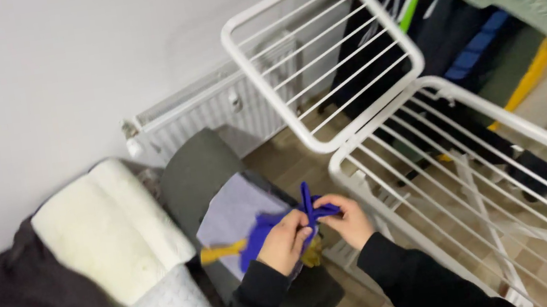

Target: The person unfolds a white collapsible drying rack and hangs multiple clothing items on it, including socks, a blue shirt, a yellow cloth, a gray shirt, patterned socks, and a black garment. Each item is placed on the rack bars to dry.

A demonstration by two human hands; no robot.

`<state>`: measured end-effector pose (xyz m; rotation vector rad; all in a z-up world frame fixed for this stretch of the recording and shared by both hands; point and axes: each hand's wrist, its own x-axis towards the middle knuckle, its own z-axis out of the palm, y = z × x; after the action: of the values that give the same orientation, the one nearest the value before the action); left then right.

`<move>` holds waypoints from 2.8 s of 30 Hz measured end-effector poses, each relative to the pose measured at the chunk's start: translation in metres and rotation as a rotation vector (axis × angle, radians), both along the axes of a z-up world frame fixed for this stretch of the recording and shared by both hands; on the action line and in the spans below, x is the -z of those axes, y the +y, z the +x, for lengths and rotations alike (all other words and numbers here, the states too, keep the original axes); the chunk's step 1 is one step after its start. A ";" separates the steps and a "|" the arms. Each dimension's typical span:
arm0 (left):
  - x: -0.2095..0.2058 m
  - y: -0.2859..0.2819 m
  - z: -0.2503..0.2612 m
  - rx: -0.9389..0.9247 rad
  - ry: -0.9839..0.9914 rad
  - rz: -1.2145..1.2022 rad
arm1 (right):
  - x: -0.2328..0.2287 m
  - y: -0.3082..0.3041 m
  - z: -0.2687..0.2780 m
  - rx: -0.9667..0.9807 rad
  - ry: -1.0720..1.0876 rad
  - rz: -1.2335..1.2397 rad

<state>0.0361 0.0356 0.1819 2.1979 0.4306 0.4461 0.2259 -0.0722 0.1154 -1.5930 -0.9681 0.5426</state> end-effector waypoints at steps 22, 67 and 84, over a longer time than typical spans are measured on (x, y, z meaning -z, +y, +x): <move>-0.136 -0.135 0.242 -0.061 -0.472 0.661 | -0.210 -0.401 0.119 1.034 -0.572 0.098; -0.063 -0.385 0.646 0.447 -0.207 0.358 | -0.073 -0.811 0.397 1.307 -0.265 -0.099; 0.103 -0.368 0.664 0.650 0.507 0.430 | -0.009 -0.790 0.395 1.135 -0.121 -0.618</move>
<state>0.7002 -0.3324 0.0789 2.6939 -0.1570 -0.4179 0.6208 -0.8619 0.1248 -2.4109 0.1675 -0.0892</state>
